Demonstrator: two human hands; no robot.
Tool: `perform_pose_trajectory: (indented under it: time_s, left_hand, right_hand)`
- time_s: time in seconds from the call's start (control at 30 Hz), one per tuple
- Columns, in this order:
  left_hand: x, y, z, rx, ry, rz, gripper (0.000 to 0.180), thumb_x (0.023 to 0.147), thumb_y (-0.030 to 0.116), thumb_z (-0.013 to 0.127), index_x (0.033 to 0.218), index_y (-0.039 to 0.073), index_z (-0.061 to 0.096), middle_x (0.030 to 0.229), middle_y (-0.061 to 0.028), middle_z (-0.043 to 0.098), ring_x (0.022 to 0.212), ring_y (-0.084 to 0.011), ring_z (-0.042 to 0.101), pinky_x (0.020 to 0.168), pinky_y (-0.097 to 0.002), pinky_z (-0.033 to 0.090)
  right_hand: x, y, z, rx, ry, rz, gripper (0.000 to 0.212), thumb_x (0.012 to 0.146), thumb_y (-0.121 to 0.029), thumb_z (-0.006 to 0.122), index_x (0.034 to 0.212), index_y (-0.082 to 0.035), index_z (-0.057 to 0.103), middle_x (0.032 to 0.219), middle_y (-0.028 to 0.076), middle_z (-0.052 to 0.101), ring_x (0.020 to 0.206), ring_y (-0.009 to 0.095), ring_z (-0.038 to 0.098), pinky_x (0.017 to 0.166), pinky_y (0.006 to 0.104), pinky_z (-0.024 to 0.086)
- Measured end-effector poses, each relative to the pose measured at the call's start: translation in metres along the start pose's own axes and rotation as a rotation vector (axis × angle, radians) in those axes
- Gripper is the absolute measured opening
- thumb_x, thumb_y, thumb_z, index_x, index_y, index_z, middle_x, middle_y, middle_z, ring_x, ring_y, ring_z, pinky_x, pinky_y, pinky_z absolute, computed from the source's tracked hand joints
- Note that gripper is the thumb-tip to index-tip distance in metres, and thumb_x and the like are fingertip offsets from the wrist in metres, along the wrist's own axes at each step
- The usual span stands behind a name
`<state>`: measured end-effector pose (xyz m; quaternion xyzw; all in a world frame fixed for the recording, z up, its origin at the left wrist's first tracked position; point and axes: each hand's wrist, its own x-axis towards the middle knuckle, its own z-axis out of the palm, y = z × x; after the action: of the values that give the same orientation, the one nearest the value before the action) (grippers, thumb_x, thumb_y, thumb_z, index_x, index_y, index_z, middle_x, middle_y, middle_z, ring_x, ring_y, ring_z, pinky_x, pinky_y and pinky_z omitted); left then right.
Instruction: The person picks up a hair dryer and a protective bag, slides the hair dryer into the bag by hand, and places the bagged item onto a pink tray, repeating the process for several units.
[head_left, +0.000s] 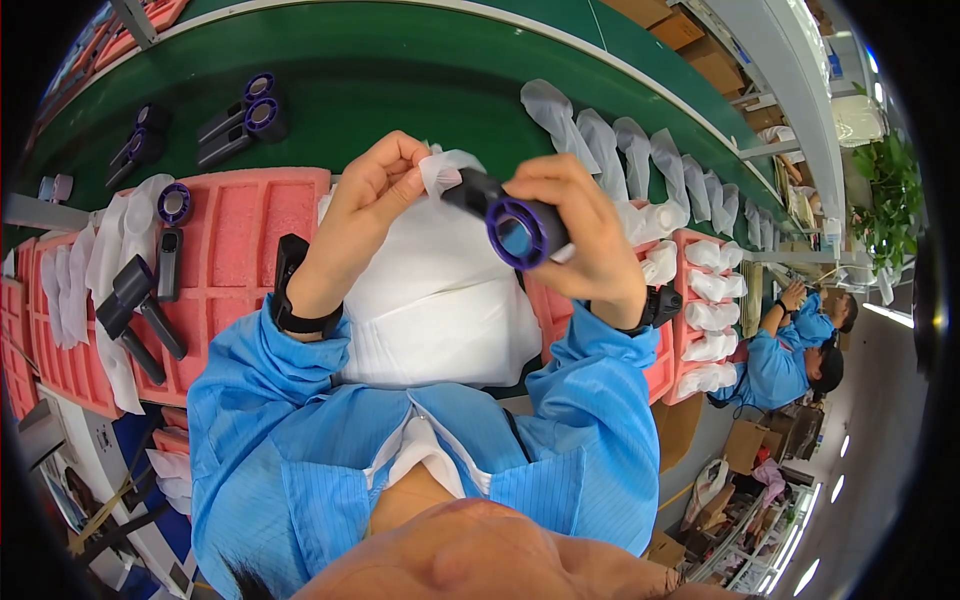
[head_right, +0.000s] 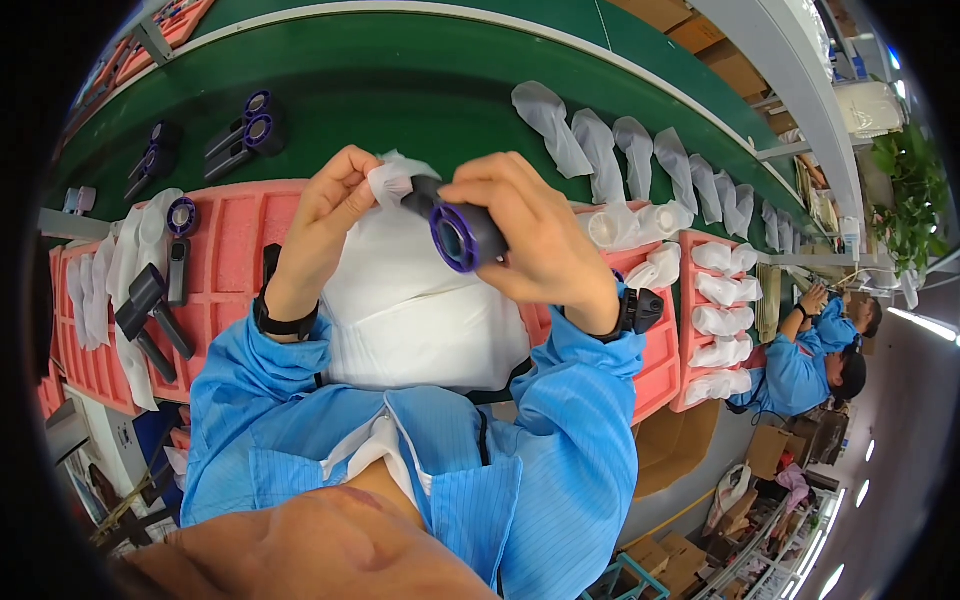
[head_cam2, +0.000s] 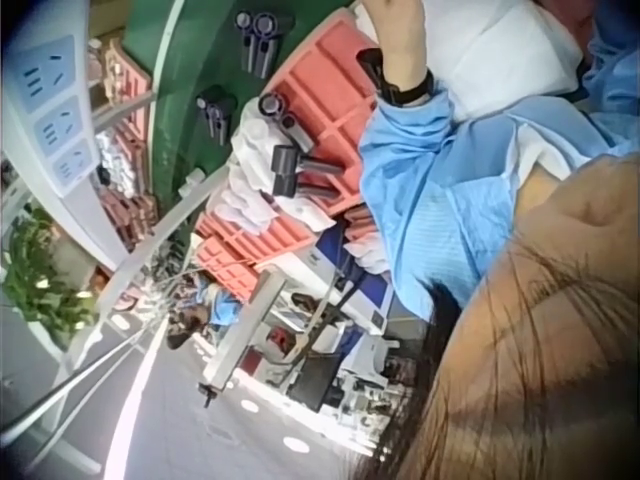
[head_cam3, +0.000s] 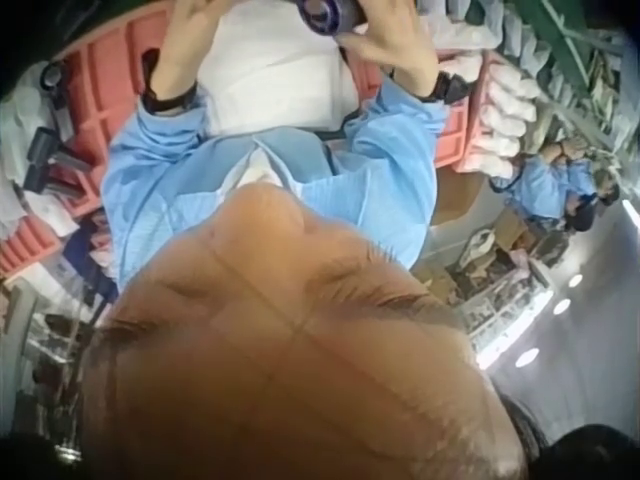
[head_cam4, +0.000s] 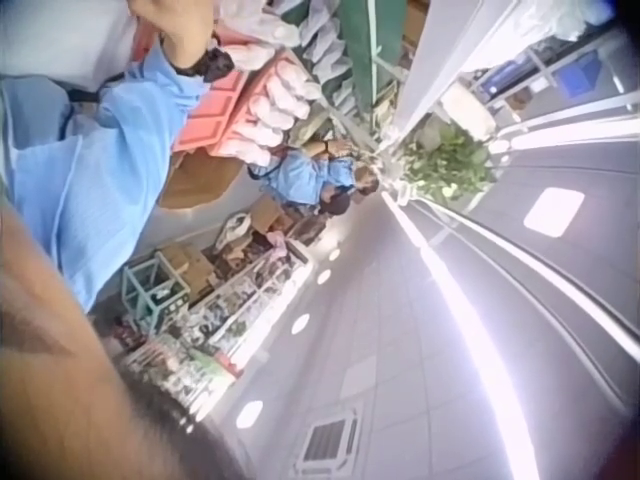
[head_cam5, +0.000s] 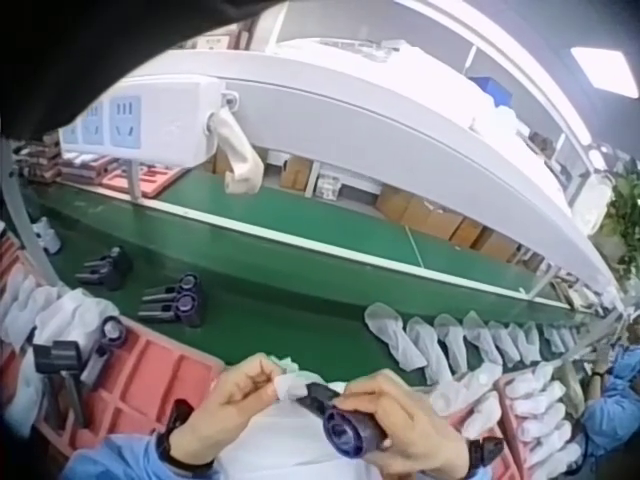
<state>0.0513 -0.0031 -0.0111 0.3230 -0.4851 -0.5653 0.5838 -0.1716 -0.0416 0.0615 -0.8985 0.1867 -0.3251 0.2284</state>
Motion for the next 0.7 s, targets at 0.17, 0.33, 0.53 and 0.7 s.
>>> perform_pose_trajectory:
  time_s: [0.17,0.33,0.53,0.7]
  left_hand:
    - [0.004,0.004,-0.008,-0.268,0.043,-0.06,0.018,0.095,0.012,0.053,0.111,0.004,0.054,0.098,-0.0004,0.061,0.092,-0.009,0.056,0.083,-0.0217,0.043]
    - [0.004,0.008,-0.011,0.129,0.245,0.145,0.02,0.088,0.009,0.062,0.107,0.003,0.062,0.094,-0.0005,0.061,0.087,-0.0084,0.055,0.074,-0.0194,0.043]
    - [-0.002,0.007,0.006,0.452,0.409,0.268,0.007,0.081,0.002,0.068,0.087,0.0,0.07,0.083,-0.0025,0.06,0.075,-0.008,0.055,0.06,-0.0193,0.042]
    - [-0.015,0.013,0.023,0.465,0.387,0.29,0.012,0.078,-0.002,0.068,0.09,0.0,0.07,0.081,-0.0048,0.06,0.069,-0.0111,0.057,0.058,-0.0226,0.044]
  right_hand:
    - [0.005,0.005,0.013,-0.198,0.087,0.028,0.053,0.055,0.006,0.074,0.106,0.001,0.059,0.105,0.016,0.054,0.091,0.03,0.057,0.075,0.0351,0.049]
    - [0.004,0.009,0.026,-0.127,0.183,-0.057,0.063,0.054,0.007,0.076,0.114,0.001,0.058,0.106,0.016,0.053,0.091,0.029,0.058,0.075,0.0323,0.049]
    - [0.01,0.019,0.066,-0.088,0.18,-0.113,0.072,0.054,0.007,0.076,0.123,0.001,0.055,0.107,0.016,0.052,0.092,0.028,0.057,0.072,0.0302,0.049]
    - [0.022,0.029,0.084,-0.12,0.196,-0.02,0.079,0.051,0.007,0.078,0.126,0.002,0.051,0.109,0.016,0.05,0.093,0.03,0.055,0.072,0.0333,0.049]
